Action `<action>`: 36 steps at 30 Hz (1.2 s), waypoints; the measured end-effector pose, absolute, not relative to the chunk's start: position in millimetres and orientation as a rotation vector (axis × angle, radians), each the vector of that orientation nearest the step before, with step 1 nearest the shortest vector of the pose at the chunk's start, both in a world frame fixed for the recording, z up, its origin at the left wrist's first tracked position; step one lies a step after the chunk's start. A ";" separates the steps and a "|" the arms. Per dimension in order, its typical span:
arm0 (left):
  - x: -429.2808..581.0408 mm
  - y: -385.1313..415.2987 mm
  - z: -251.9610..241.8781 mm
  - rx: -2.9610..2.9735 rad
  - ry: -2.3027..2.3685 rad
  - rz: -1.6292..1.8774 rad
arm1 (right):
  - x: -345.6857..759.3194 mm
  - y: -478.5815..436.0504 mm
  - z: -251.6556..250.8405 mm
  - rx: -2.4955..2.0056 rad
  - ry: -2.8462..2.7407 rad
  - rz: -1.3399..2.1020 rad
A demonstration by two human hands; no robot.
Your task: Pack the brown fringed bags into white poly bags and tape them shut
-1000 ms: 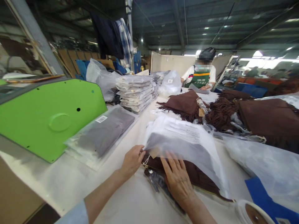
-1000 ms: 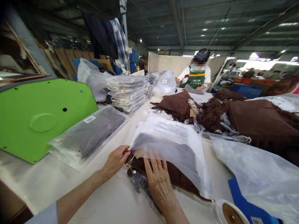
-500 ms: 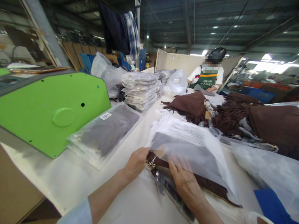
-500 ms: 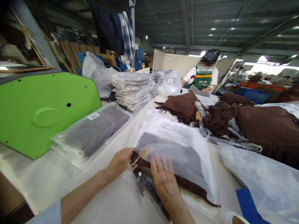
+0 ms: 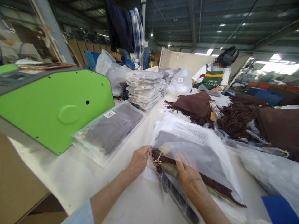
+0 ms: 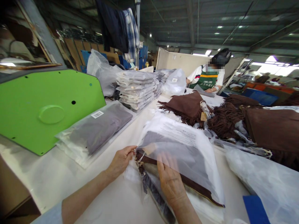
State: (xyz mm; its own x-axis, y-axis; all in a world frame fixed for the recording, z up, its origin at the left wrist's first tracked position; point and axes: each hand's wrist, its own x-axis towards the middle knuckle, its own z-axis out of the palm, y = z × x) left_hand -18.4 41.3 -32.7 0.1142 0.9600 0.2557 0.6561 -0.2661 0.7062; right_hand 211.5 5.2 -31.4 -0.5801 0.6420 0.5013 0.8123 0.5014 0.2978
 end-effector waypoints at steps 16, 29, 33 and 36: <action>-35.3 41.1 -20.3 1.888 1.565 0.902 | 190.3 62.1 -41.6 -1.380 -2.254 -0.838; -67.8 36.1 -31.2 1.754 1.624 0.837 | 169.1 83.3 -39.3 -1.552 -2.193 -0.597; -70.8 30.0 -26.7 2.012 1.732 0.901 | 180.8 42.7 -30.2 -1.429 -2.169 -0.555; -56.5 14.7 -21.8 2.449 1.657 1.207 | 202.2 -2.2 -25.0 -1.400 -2.054 -0.515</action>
State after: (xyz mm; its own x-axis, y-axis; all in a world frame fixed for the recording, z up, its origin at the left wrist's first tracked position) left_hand -56.5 14.7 -21.8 0.1768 0.7754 0.6062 0.8149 -0.4608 0.3517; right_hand 202.2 -2.2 -25.0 -0.2691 0.6989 0.6626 0.9289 0.3700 -0.0130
